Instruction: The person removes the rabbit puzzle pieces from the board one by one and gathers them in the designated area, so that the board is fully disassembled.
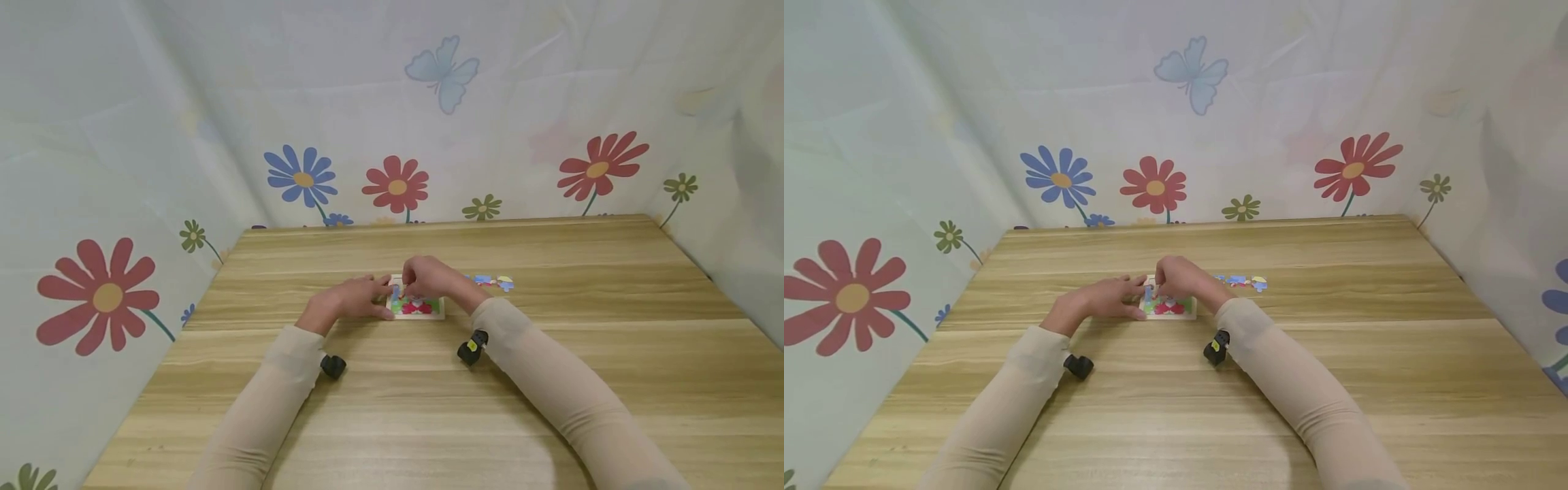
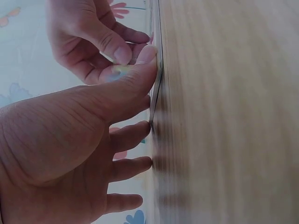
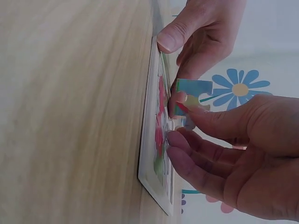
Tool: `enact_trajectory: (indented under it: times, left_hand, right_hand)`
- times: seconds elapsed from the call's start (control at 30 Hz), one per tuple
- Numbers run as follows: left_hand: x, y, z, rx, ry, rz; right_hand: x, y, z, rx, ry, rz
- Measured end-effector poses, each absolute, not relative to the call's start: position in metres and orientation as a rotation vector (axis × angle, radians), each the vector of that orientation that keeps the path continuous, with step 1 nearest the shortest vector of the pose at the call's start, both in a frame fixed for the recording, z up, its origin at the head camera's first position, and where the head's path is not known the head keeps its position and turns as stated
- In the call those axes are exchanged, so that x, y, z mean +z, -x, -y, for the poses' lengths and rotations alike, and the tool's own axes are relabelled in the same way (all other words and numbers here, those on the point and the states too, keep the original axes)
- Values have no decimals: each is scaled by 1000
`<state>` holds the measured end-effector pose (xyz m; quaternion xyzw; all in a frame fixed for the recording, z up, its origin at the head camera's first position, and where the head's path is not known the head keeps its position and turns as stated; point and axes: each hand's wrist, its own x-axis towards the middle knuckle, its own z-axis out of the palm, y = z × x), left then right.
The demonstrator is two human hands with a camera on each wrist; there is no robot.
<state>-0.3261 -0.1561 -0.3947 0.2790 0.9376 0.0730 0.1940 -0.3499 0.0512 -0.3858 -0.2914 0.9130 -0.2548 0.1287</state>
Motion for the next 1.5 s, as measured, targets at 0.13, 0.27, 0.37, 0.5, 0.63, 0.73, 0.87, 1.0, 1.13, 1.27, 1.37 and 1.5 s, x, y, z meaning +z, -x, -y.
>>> enact_trajectory:
  times: [0.13, 0.27, 0.37, 0.5, 0.63, 0.73, 0.87, 1.0, 1.13, 1.27, 1.37, 1.5]
  left_hand:
    - [-396, 327, 155, 219, -795, -2601]
    - [-396, 328, 154, 239, -811, -2588]
    - [-396, 327, 152, 264, -809, -2598]
    - [-393, 326, 146, 304, -784, -2625]
    - [-390, 325, 142, 309, -768, -2644]
    - [-391, 325, 142, 295, -774, -2641]
    - [-393, 326, 143, 281, -787, -2638]
    - [-395, 326, 142, 293, -780, -2641]
    - [-395, 324, 141, 314, -765, -2638]
    - [-395, 325, 142, 313, -770, -2646]
    - [-395, 326, 142, 317, -773, -2652]
    - [-395, 325, 143, 316, -763, -2653]
  right_hand:
    - [-386, 349, -53, -736, 843, -2652]
    - [-386, 349, -55, -742, 838, -2653]
    - [-387, 350, -56, -745, 844, -2656]
    - [-385, 351, -58, -754, 856, -2644]
    - [-381, 351, -63, -812, 843, -2602]
    - [-379, 351, -68, -923, 790, -2521]
    - [-379, 350, -78, -1064, 718, -2434]
    - [-382, 350, -90, -1139, 676, -2458]
    - [-384, 349, -107, -1163, 606, -2511]
    - [-382, 348, -124, -1127, 553, -2566]
    - [-380, 347, -134, -1090, 521, -2587]
    - [-379, 345, -144, -1051, 486, -2571]
